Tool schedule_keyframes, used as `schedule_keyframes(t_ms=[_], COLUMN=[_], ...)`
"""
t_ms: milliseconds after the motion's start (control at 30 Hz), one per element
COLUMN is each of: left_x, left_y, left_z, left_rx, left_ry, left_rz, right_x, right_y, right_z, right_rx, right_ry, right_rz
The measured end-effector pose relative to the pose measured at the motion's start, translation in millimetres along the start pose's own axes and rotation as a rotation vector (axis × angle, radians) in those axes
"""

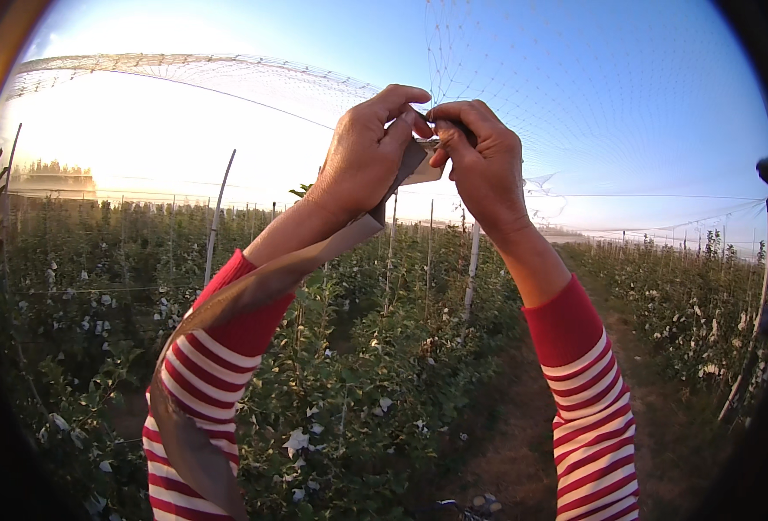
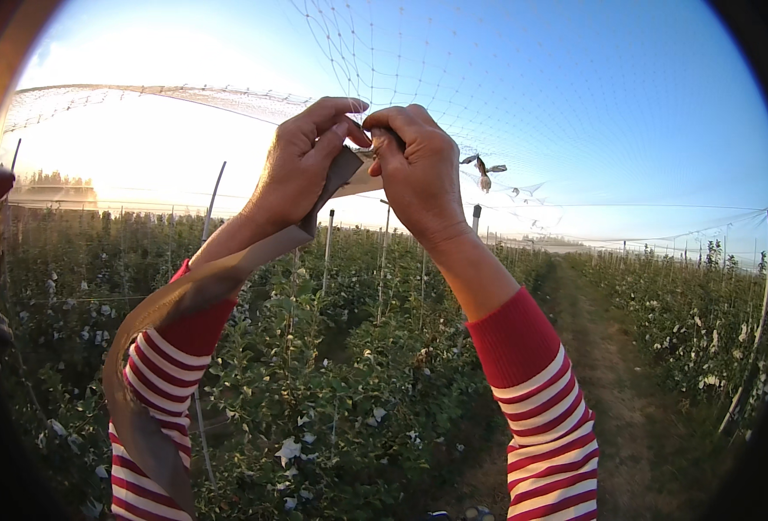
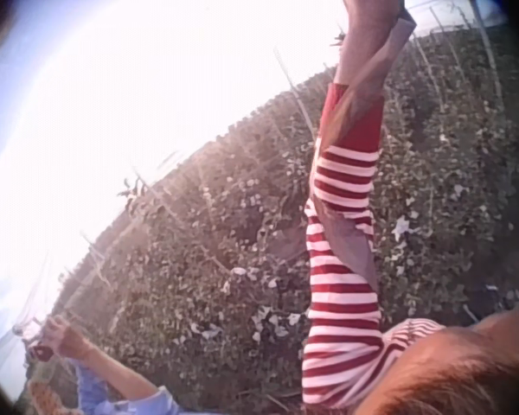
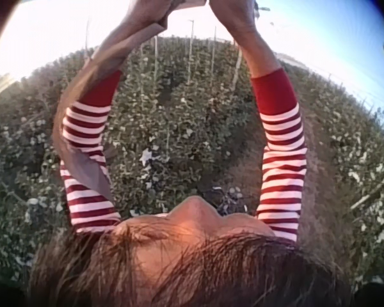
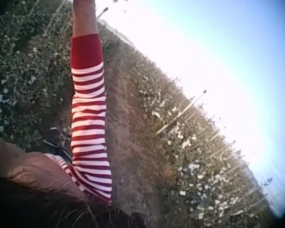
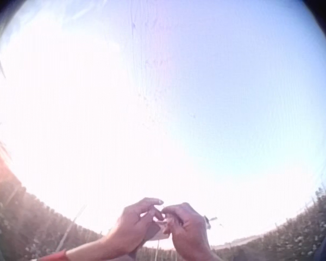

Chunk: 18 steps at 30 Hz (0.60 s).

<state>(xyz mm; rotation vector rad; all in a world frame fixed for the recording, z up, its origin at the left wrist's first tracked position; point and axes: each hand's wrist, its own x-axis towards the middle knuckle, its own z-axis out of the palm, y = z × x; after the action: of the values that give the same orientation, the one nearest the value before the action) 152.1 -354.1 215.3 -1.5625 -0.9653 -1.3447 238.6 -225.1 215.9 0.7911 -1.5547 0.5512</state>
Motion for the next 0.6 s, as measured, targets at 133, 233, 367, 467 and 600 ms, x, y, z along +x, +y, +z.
schedule_keyframes(t_ms=[133,233,367,467,600], left_x=[-5.0,-7.9,-9.6,-12.7,-15.3], left_y=[1.8,3.5,7.9,10.0,12.2], left_z=[7.1,10.3,9.6,6.1,11.1], left_rx=[0.228,0.355,0.381,0.389,0.279], left_ry=[0.024,0.108,0.144,0.135,0.121], left_rz=[-0.013,0.104,0.069,0.098,0.026], right_x=[-4.9,-7.7,-14.1,-24.6,-26.0], right_y=[4.5,9.8,1.4,-9.6,-9.5], right_z=[-1.8,-7.6,-16.8,-18.7,-21.8], right_rx=[-0.134,-0.358,-0.599,-0.479,-0.682], right_ry=[-0.001,0.099,0.166,0.174,0.086], right_rz=[-0.083,-0.225,-0.278,-0.287,-0.653])
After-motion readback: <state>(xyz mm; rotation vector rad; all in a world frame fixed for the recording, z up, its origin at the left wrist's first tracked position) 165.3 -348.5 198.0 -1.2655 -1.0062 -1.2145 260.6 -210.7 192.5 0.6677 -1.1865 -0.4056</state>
